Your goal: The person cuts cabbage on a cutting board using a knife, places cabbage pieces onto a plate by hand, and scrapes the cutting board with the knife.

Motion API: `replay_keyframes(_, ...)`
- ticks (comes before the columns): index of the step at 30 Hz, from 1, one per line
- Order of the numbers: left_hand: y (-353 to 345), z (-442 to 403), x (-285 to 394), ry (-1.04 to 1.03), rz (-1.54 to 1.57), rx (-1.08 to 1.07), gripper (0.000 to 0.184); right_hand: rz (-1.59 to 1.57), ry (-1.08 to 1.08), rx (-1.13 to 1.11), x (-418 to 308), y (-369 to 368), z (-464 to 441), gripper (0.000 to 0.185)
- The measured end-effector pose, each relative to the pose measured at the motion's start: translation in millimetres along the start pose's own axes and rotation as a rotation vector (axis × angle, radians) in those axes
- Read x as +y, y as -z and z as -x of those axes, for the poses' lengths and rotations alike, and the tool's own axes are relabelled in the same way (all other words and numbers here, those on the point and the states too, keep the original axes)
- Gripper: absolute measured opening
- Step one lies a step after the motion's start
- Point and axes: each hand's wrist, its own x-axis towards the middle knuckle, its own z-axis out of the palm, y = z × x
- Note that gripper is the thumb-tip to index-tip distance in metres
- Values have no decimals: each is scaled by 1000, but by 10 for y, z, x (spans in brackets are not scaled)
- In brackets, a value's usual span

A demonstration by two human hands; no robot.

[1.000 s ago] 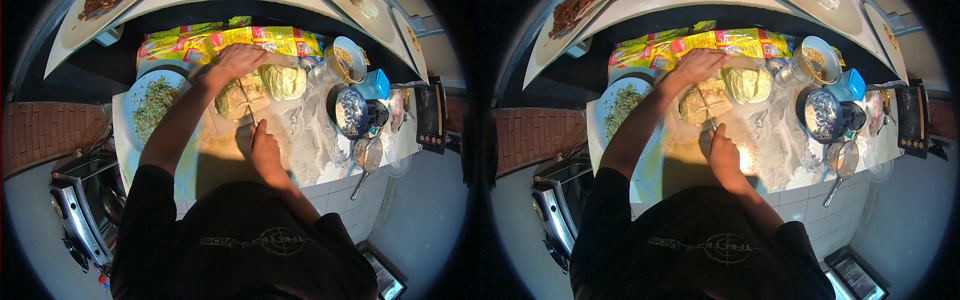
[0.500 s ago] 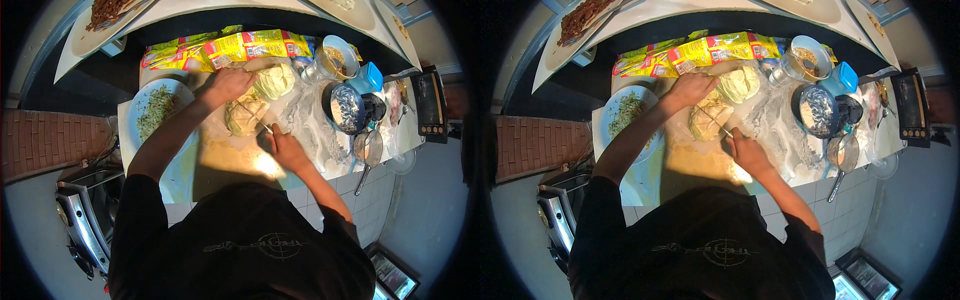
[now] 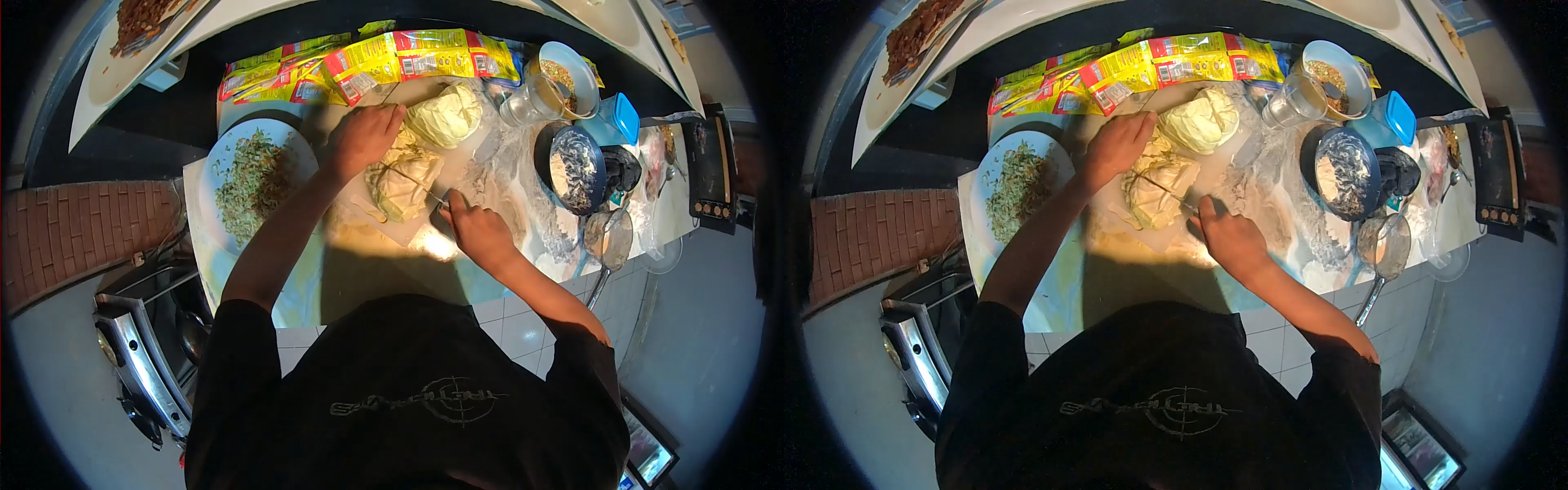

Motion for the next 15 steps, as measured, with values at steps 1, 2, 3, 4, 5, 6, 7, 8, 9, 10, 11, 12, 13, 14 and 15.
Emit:
replay_keyframes(1,-6,-10,5,-36,79,71,28,7,-2,-10,16,-49,-15,31)
replay_keyframes(2,-6,-35,-3,-69,157,143,28,15,-1,-21,33,-78,-47,31)
replay_keyframes(3,-19,-25,-8,-63,161,132,28,8,-4,-31,28,-105,-32,31)
replay_keyframes(4,-23,-38,-19,-47,181,76,30,-20,1,-10,27,-121,-29,30)
replay_keyframes(5,-23,-94,-62,-37,196,31,33,-44,12,23,41,-112,-78,30)
replay_keyframes(6,-39,-121,-91,-40,193,31,33,-46,12,26,45,-96,-105,30)
replay_keyframes(7,-72,-110,-100,-59,207,81,33,-61,20,37,39,-87,-96,30)
replay_keyframes(8,-98,-101,-90,-76,223,131,34,-75,27,46,46,-89,-80,29)
replay_keyframes(9,-122,-93,-77,-74,229,125,34,-77,21,40,79,-121,-73,29)
replay_keyframes(10,-127,-92,-81,-68,197,104,34,-90,30,37,122,-166,-95,29)
replay_keyframes(11,-108,-92,-99,-61,158,86,34,-104,46,37,142,-193,-116,28)
replay_keyframes(12,-97,-104,-105,-59,150,85,34,-111,95,67,139,-163,-116,31)
replay_keyframes(13,-99,-136,-100,-53,80,82,34,-114,104,70,142,-165,-148,31)
replay_keyframes(14,-92,-131,-88,-46,16,74,33,-126,92,71,142,-174,-156,30)
replay_keyframes(15,-79,-103,-78,-41,18,69,33,-136,74,68,135,-184,-127,29)
